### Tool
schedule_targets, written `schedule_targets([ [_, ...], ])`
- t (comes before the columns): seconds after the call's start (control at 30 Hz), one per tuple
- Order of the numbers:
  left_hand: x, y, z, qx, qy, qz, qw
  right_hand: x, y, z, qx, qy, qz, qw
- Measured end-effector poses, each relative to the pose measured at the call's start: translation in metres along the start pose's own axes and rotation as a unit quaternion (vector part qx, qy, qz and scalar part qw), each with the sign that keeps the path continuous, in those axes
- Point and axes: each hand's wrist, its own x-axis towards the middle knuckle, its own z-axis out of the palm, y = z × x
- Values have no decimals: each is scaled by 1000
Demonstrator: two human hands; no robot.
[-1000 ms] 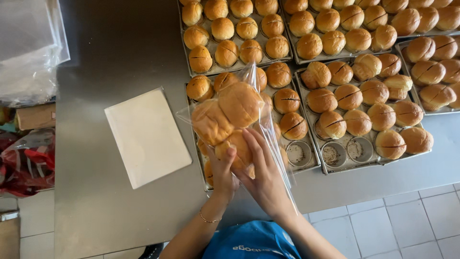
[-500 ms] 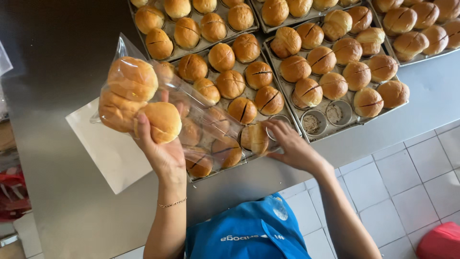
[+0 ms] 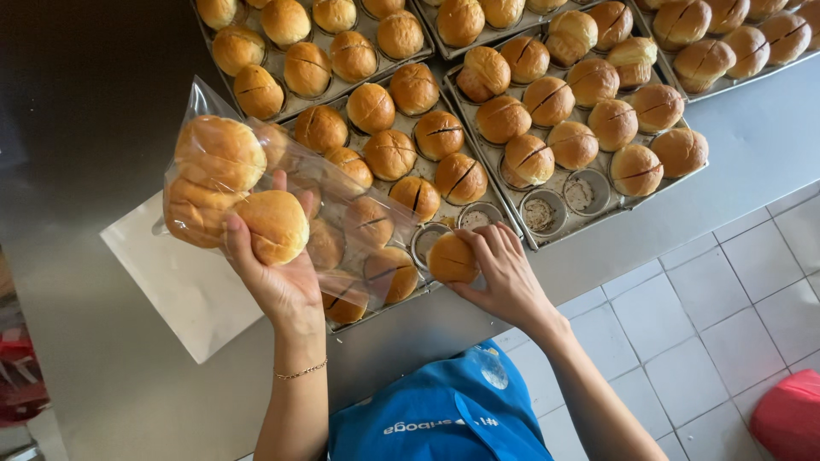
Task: The person packages bread rolls by opening clear plastic bags and placing four rolls into each bag by hand before setting the filled bags aside on a counter.
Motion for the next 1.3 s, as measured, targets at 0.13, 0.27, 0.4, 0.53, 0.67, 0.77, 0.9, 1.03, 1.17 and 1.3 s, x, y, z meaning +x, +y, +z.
schedule_targets([
  [0.13, -5, 1, 9, -21, 4, -6, 1000, -8, -6, 11, 66, 22, 66, 995],
  [0.27, -8, -2, 26, -65, 55, -21, 996, -9, 6, 32, 129, 66, 117, 982],
  [0.4, -12, -2, 37, -75, 68, -5, 995, 7, -41, -2, 344, 245, 144, 895],
  [0.53, -24, 3, 51, -49, 74, 4, 996, 24, -78, -30, 145, 249, -69, 955],
  [0.67, -35, -1, 38, -23, 10, 7, 1000, 38, -82, -35, 288, 234, -25, 928],
  [0.77, -45, 4, 25, -55, -71, -16, 996, 35, -107, -44, 469, 131, -19, 873],
  [0.9, -63, -13, 20, -54, -25, 9, 998, 37, -108, -10, 458, 304, 62, 833],
  [1.03, -68, -19, 5, -46, 17, 29, 998, 30, -104, -1, 281, 377, -35, 882],
  [1.17, -81, -27, -8, 83, 17, 97, 992, 37, -109, -22, 154, 434, -41, 887],
  [1.3, -83, -26, -19, 101, -26, 84, 991, 18, -83, -12, 366, 301, -104, 875],
])
